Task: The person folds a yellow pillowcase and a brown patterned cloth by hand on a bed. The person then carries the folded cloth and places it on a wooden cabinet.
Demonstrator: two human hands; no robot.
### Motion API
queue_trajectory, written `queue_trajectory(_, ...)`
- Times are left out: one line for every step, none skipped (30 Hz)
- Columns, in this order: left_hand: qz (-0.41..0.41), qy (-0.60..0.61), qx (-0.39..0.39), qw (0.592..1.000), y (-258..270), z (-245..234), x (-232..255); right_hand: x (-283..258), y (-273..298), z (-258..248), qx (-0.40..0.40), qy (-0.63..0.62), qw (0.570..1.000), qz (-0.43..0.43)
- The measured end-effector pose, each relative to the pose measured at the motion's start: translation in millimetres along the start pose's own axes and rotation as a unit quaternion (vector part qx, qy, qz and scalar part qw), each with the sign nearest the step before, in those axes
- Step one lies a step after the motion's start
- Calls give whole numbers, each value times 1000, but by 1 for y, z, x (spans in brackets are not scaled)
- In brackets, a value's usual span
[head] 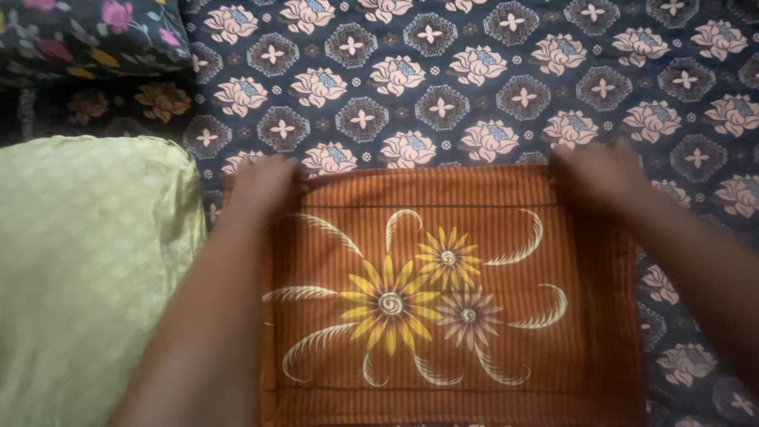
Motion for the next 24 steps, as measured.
queue_trajectory(11, -5, -1, 1000, 0, -3, 1, 4, 0, -2, 3, -7, 1000, 2)
queue_trajectory(9, -5, 10, 1000, 1, -7, 2, 8, -2, -3, 6, -13, 1000, 4)
queue_trajectory(5, -6, 22, 1000, 2, -13, 1, 10, -6, -6, 27, -26, 999, 0)
queue_trajectory(1, -6, 33, 999, 3, -18, 1, 12, -10, -10, 48, -39, 998, -3)
queue_trajectory(-4, -7, 27, 1000, -1, -20, 0, 13, -13, -13, 69, -53, 996, -8)
queue_trajectory(-8, -9, 20, 1000, -7, -23, -2, 14, -17, -10, 50, -42, 998, 7)
queue_trajectory(-13, -9, 14, 1000, -12, -23, -4, 16, -20, -9, 30, -29, 999, 22)
queue_trajectory(-6, -16, 34, 999, -13, -24, -3, 18, -23, -8, 11, -17, 999, 37)
queue_trajectory(2, -23, 55, 998, -15, -25, -4, 19, -24, -14, 37, -26, 999, 29)
queue_trajectory(9, -30, 77, 997, -18, -25, -4, 21, -24, -21, 64, -35, 997, 22)
queue_trajectory(2, -33, 85, 996, -21, -24, -8, 22, -25, -26, 91, -44, 995, 14)
queue_trajectory(-6, -35, 94, 995, -25, -24, -13, 25, -25, -30, 112, -42, 992, 25)
queue_trajectory(-14, -39, 101, 994, -27, -23, -18, 28, -25, -34, 132, -41, 990, 34)
queue_trajectory(-15, -44, 138, 989, -28, -27, -19, 31, -25, -37, 153, -39, 987, 43)
queue_trajectory(-14, -48, 172, 984, -26, -31, -17, 28, -20, -42, 207, -29, 978, 27)
queue_trajectory(-14, -51, 207, 977, -22, -37, -13, 24, -12, -47, 261, -18, 965, 11)
queue_trajectory(-42, -13, 202, 978, -17, -35, -13, 20, -4, -54, 315, -7, 949, -5)
queue_trajectory(-69, 26, 197, 978, -12, -31, -7, 14, 3, -54, 321, -27, 947, -9)
queue_trajectory(-98, 62, 193, 974, -4, -26, 0, 2, 11, -53, 330, -49, 943, -14)
queue_trajectory(-72, 50, 244, 966, 8, -27, 19, -13, 21, -54, 338, -71, 938, -18)
queue_trajectory(-43, 36, 296, 953, 21, -26, 40, -25, 27, -46, 290, -92, 953, -15)
queue_trajectory(-13, 23, 347, 937, 35, -25, 57, -35, 36, -36, 240, -112, 964, -11)
queue_trajectory(-34, 52, 288, 956, 37, -8, 66, -53, 54, -33, 264, -105, 958, -36)
queue_trajectory(-55, 82, 227, 969, 42, 11, 75, -71, 70, -27, 287, -98, 951, -62)
Point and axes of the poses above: each hand's wrist, its own y-axis away from the middle knuckle, its own z-axis out of the palm, x = y × z, the point moved 8 cm from there along -y, towards the middle knuckle, and after that the axes turned 7 degrees about z, right-handed, at the moved point
